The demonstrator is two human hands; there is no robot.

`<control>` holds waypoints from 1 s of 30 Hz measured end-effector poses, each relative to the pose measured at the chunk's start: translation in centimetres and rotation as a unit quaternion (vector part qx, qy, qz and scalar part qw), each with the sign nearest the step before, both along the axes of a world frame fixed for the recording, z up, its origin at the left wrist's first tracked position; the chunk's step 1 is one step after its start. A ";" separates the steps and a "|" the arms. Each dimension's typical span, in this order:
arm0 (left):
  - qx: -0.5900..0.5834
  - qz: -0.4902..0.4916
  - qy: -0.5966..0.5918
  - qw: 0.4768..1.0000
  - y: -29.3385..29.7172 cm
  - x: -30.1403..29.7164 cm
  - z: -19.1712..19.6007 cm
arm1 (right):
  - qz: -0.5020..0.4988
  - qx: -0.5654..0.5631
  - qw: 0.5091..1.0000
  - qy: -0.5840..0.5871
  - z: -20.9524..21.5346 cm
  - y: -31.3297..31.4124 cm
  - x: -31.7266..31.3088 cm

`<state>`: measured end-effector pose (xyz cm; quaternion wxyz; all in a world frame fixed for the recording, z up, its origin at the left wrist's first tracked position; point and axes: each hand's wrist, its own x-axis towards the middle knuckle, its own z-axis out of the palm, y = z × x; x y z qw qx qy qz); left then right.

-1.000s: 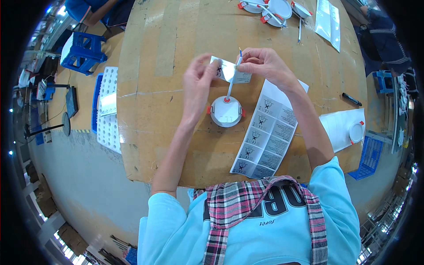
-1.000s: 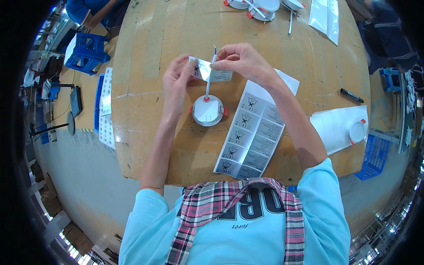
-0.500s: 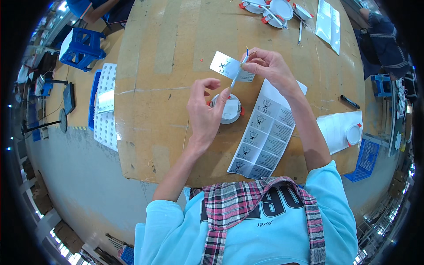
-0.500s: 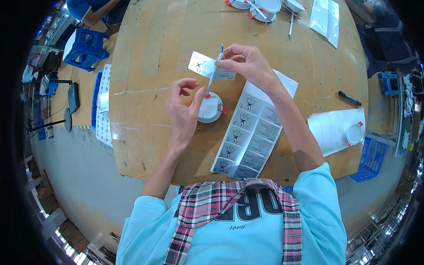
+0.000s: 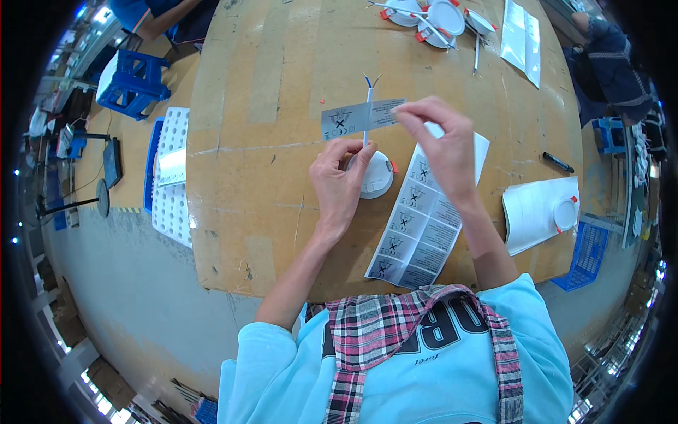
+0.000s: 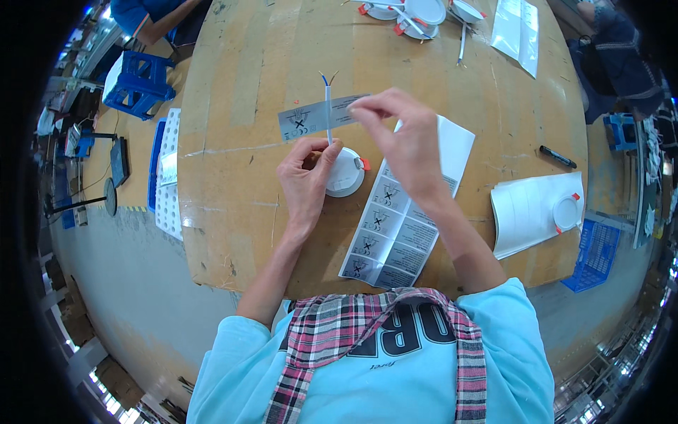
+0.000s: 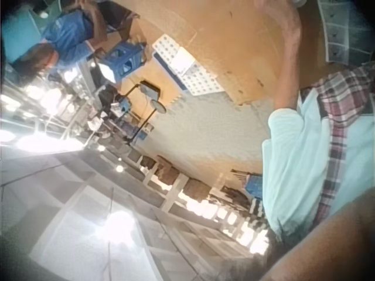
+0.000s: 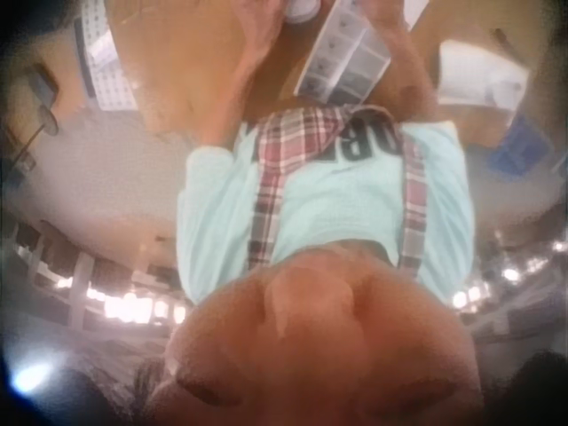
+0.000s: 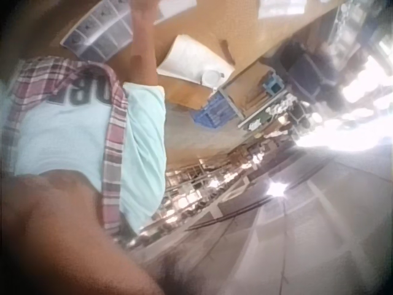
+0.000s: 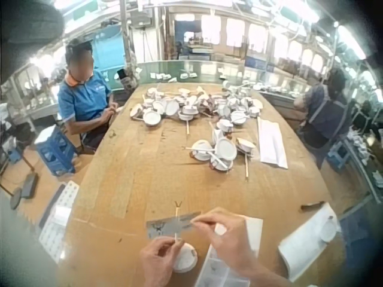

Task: Peeling labels from a sheet and applying them to the back of circular LED lighting components.

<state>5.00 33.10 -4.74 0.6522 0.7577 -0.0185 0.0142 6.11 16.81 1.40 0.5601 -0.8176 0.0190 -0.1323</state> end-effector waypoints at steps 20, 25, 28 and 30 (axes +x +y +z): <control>0.076 -0.002 -0.075 0.994 -0.5 -0.2 -1.3 | -0.057 0.010 0.997 0.041 -1.8 3.1 -0.3; 0.057 -0.007 -0.082 0.995 -0.3 0.0 -1.1 | -0.063 0.011 0.997 0.050 -1.4 2.6 0.2; 0.043 -0.017 -0.037 0.998 0.0 0.0 -0.5 | -0.072 -0.137 0.987 -0.046 -0.7 0.8 1.1; 0.016 -0.038 -0.035 0.999 0.1 0.1 0.0 | -0.021 -0.153 0.986 -0.059 -0.3 -0.5 1.7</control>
